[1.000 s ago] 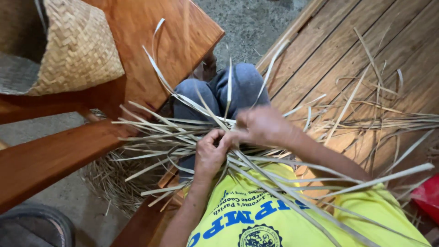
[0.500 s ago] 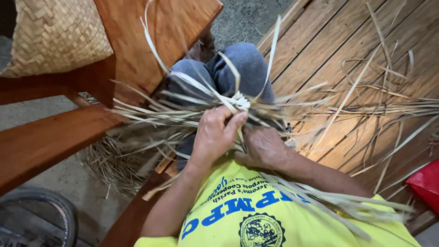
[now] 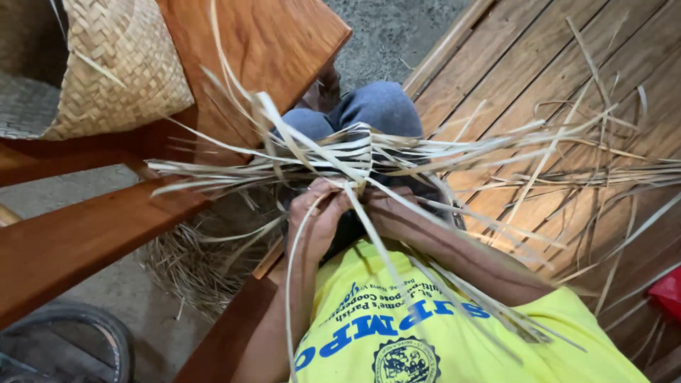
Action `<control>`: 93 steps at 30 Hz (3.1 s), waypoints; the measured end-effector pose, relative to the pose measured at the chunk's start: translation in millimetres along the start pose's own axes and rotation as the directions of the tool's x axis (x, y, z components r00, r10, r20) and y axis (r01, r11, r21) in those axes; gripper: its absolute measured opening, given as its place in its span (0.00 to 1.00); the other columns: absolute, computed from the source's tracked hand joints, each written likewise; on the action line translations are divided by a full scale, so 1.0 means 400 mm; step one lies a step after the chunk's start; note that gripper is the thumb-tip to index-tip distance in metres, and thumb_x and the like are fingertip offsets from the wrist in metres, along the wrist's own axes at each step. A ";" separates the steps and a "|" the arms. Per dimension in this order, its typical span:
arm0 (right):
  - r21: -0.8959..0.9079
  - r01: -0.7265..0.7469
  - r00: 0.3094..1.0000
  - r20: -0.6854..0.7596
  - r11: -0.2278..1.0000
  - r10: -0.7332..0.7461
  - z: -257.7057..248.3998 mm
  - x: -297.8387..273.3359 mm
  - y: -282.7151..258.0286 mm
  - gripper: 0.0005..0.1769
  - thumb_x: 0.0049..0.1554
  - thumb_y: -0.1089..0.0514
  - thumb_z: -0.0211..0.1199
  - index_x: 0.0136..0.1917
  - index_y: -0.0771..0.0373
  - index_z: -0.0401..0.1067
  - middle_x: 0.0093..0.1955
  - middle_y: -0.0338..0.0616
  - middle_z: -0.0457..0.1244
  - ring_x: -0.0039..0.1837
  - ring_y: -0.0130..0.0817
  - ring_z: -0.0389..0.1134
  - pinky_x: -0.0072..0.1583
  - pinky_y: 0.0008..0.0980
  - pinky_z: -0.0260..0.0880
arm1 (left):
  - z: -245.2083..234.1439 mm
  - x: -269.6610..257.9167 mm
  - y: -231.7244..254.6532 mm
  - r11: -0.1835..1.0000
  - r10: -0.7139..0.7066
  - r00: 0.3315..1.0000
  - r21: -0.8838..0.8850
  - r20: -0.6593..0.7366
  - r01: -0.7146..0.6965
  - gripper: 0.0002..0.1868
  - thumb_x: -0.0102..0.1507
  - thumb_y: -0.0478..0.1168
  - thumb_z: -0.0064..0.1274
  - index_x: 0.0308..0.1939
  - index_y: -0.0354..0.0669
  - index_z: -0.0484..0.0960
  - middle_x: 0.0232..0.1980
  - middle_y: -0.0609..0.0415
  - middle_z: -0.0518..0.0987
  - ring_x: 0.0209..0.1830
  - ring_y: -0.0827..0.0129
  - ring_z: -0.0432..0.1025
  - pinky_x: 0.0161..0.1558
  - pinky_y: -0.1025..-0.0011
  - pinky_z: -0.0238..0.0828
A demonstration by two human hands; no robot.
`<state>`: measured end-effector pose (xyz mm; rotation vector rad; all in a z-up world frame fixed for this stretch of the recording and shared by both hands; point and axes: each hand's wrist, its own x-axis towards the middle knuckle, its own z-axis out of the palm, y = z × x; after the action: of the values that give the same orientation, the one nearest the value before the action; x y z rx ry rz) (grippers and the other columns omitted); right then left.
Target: Weaving a basket by interlacing long strips of material
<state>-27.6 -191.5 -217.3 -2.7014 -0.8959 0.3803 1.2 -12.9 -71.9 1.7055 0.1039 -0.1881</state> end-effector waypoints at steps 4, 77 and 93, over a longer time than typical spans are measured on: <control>0.313 0.009 0.999 0.044 0.950 -0.023 -0.316 0.030 -0.015 0.23 0.53 0.41 0.57 0.26 0.58 0.66 0.25 0.45 0.63 0.32 0.48 0.70 0.34 0.49 0.70 | 0.031 0.004 -0.033 0.997 0.033 0.998 -0.069 -0.045 -0.036 0.02 0.60 0.31 0.63 0.36 0.40 0.87 0.40 0.50 0.85 0.47 0.59 0.80 0.55 0.63 0.73; 0.186 0.207 0.892 -0.439 0.960 -0.107 -0.512 0.101 -0.009 0.19 0.66 0.46 0.56 0.57 0.62 0.75 0.44 0.47 0.64 0.45 0.48 0.68 0.48 0.46 0.70 | 0.016 0.065 0.023 0.805 0.418 0.908 0.450 0.032 -0.387 0.06 0.65 0.43 0.57 0.34 0.51 0.84 0.34 0.60 0.79 0.36 0.65 0.77 0.38 0.71 0.76; 0.698 0.274 0.923 -0.383 0.662 0.022 -0.463 0.085 0.068 0.05 0.58 0.65 0.66 0.49 0.65 0.80 0.48 0.53 0.72 0.51 0.52 0.74 0.55 0.47 0.74 | -0.008 0.127 -0.024 0.827 0.386 0.909 0.377 0.156 -0.416 0.04 0.62 0.40 0.61 0.41 0.54 0.86 0.38 0.52 0.77 0.41 0.52 0.75 0.48 0.60 0.74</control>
<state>74.4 -223.3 -59.6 -1.8362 -0.6220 0.1475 49.5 -10.3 -90.1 2.0872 -0.3765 0.0514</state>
